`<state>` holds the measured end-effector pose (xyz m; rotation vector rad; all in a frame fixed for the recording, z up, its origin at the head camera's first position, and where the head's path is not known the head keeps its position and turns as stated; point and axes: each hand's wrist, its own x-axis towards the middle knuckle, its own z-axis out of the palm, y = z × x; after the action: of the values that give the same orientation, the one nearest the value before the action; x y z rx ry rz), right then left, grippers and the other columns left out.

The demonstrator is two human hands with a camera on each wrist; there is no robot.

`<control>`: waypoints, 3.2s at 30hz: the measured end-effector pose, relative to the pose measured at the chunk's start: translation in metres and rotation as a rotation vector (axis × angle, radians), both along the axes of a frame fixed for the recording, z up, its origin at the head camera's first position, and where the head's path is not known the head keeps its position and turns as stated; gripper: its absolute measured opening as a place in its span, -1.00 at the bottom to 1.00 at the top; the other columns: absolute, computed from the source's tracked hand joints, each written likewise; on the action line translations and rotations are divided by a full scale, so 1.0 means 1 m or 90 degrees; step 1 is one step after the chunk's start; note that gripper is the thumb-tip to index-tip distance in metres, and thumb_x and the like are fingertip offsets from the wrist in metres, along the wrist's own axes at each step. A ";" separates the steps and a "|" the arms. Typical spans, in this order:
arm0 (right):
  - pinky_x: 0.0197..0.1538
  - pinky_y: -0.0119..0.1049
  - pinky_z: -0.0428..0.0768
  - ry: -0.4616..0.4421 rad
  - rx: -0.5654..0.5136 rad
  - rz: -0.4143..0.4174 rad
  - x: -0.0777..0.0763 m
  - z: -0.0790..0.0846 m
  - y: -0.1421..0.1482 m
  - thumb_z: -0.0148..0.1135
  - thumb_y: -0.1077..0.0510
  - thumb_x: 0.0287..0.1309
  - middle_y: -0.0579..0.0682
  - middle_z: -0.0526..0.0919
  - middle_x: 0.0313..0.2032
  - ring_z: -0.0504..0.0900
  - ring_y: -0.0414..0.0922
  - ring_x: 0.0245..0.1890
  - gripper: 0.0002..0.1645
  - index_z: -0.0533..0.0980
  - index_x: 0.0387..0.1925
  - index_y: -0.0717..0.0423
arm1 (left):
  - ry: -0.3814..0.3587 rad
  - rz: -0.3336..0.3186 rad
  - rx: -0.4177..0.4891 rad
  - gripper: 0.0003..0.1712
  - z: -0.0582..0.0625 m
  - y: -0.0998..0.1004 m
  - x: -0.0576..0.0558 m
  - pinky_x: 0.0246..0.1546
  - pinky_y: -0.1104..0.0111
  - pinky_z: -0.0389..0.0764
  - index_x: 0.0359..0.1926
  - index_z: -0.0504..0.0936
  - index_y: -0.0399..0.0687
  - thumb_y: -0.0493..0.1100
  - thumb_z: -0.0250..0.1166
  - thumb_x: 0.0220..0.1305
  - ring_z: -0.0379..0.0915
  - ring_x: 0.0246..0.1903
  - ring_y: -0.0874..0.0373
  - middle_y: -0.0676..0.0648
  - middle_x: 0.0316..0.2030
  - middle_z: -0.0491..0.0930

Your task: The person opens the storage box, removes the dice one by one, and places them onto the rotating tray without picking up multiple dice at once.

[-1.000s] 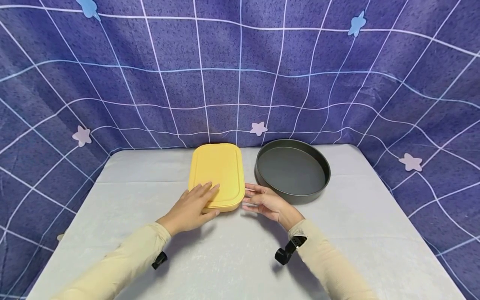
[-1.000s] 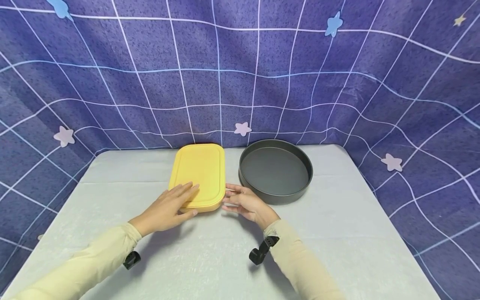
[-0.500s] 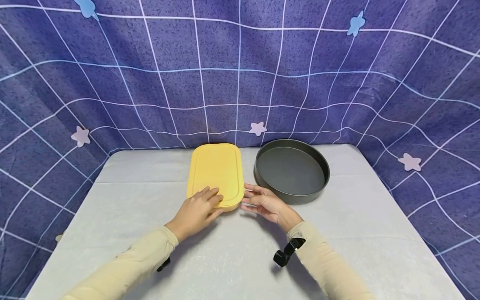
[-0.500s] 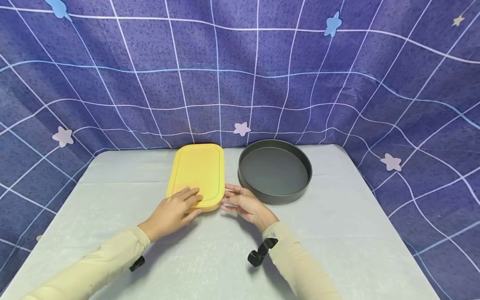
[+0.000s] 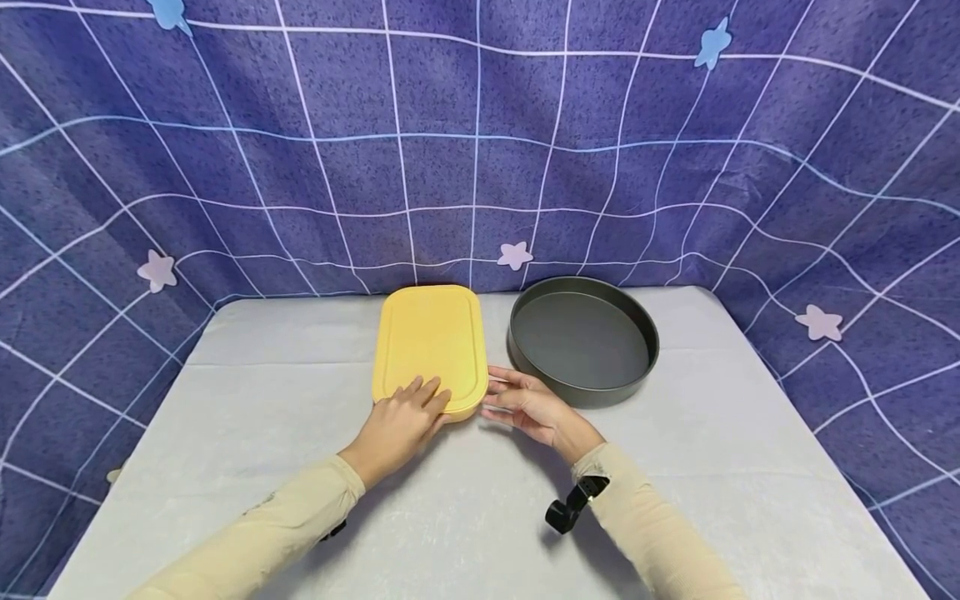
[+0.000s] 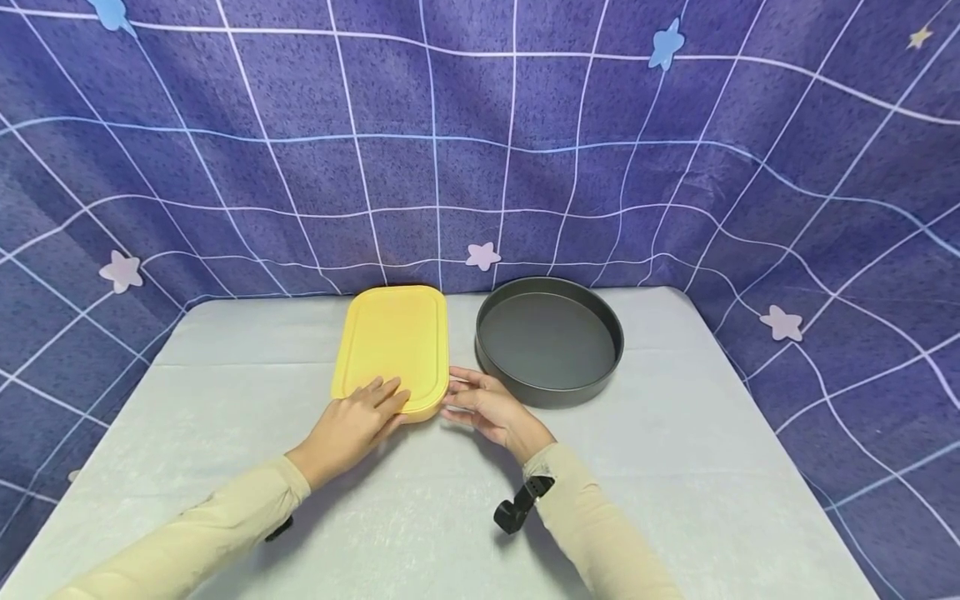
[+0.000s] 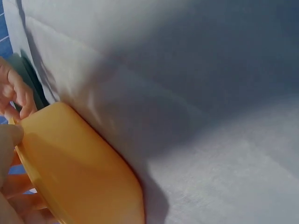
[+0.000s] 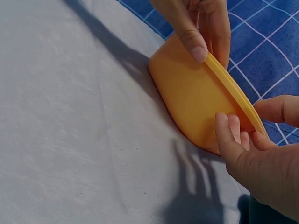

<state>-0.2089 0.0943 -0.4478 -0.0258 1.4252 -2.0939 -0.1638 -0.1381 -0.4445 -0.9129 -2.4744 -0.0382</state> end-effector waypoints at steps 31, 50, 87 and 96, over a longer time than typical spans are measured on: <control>0.03 -0.12 0.59 0.036 0.086 -0.144 0.006 -0.003 -0.024 0.18 0.52 0.05 0.06 0.50 -0.14 0.61 -0.14 -0.24 -0.32 0.31 0.26 0.30 | 0.089 -0.030 -0.133 -0.72 0.002 0.000 0.002 -0.27 0.06 0.66 -0.02 0.45 -0.28 -0.39 -0.02 0.26 0.60 -0.05 -0.16 -0.32 0.05 0.57; -0.19 -0.32 0.66 0.020 0.079 -0.181 0.009 -0.001 -0.031 0.12 0.57 0.04 -0.02 0.43 -0.37 0.58 -0.19 -0.41 -0.32 0.33 0.26 0.28 | 0.223 -0.043 -0.172 -0.61 0.012 0.000 0.001 -0.40 0.24 0.67 -0.17 0.51 -0.31 -0.36 -0.28 0.35 0.67 -0.21 0.00 -0.22 -0.13 0.67; -0.19 -0.30 0.66 0.001 0.078 -0.192 0.009 -0.001 -0.031 0.16 0.57 0.02 0.04 0.46 -0.33 0.61 -0.16 -0.41 -0.26 0.31 0.29 0.27 | 0.244 0.092 0.157 -0.91 0.088 -0.039 0.000 -0.86 0.09 0.38 -0.35 0.43 -0.32 -0.45 0.00 0.23 0.32 -0.62 -0.12 -0.18 -0.53 0.33; -0.20 -0.30 0.67 0.001 0.076 -0.192 0.009 -0.002 -0.031 0.16 0.57 0.02 0.04 0.45 -0.32 0.61 -0.16 -0.43 -0.27 0.31 0.28 0.27 | 0.117 0.174 0.390 -0.83 0.093 -0.082 -0.002 -0.44 -0.01 0.49 -0.30 0.53 -0.33 -0.47 0.30 0.04 0.51 -0.44 -0.18 -0.25 -0.43 0.53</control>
<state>-0.2002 0.0636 -0.4498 0.2493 1.6373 -2.2398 -0.1659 -0.2197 -0.3520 -0.3008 -2.1879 -0.5583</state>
